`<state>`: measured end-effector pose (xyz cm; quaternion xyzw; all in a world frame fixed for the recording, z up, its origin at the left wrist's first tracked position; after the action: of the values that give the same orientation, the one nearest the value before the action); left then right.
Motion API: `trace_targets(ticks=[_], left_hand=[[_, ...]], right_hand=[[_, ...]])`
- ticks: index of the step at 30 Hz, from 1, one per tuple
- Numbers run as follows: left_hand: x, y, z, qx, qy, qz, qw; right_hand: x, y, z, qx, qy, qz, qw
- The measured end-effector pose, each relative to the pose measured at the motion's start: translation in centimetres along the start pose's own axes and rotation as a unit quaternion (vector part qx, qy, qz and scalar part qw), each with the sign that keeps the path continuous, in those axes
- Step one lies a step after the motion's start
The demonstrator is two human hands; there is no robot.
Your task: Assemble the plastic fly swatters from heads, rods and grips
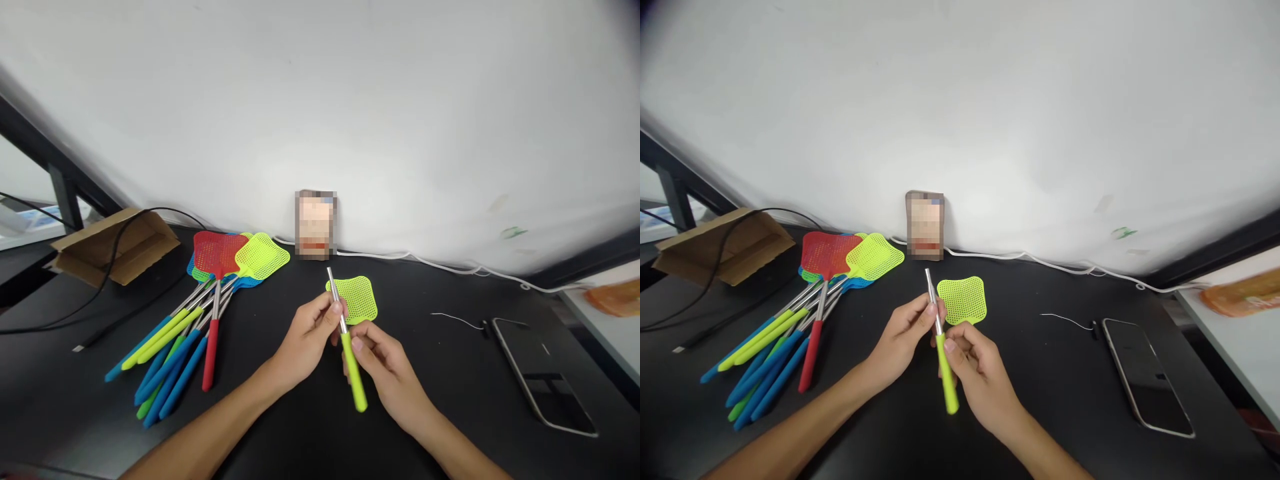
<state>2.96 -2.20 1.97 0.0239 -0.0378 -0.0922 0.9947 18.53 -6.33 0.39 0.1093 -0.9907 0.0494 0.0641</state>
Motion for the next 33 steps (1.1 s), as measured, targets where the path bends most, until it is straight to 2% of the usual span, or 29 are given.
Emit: trace_targets(ticks=[3, 5, 8, 11, 16, 19, 28, 33], left_hand=[[0.2, -0.3, 0.0, -0.024, -0.035, -0.036, 0.998], [0.3, -0.5, -0.1, -0.068, -0.047, -0.091, 0.992], [0.6, -1.0, -0.2, -0.131, -0.024, -0.179, 0.975], [1.0, -1.4, -0.1, -0.154, -0.014, -0.228, 0.961], [1.2, -1.7, 0.0, -0.223, -0.049, -0.249, 0.941], [0.9, -1.7, 0.4, -0.236, -0.044, -0.272, 0.932], [0.1, -1.5, 0.7, -0.258, -0.056, -0.308, 0.914], [-0.7, -1.3, 1.0, -0.255, -0.011, -0.318, 0.913]], right_hand=[[-1.5, 0.6, -0.7, -0.056, -0.035, 0.054, 0.996], [-2.6, 0.9, -1.1, -0.072, -0.026, 0.086, 0.993], [-3.3, 1.1, -1.3, -0.082, -0.017, 0.084, 0.993], [-3.1, 0.9, -0.9, -0.066, -0.015, 0.086, 0.994], [-2.8, 0.7, -0.7, -0.031, 0.058, 0.097, 0.993], [-3.6, 0.9, -1.4, -0.039, 0.077, 0.127, 0.988], [-8.2, 2.2, -4.3, -0.111, 0.106, 0.237, 0.959], [-11.3, 2.3, -5.7, -0.14, 0.117, 0.316, 0.931]])
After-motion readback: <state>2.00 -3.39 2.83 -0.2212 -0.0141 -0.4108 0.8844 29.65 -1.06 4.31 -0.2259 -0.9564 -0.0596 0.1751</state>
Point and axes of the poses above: each hand's wrist, its own y-axis towards the middle knuckle, its own x-axis out of the palm, z = x × y, the point moved 2 cm from there along y, towards the middle knuckle, and after that the axes turned 6 degrees about z, right-handed, at the moved point
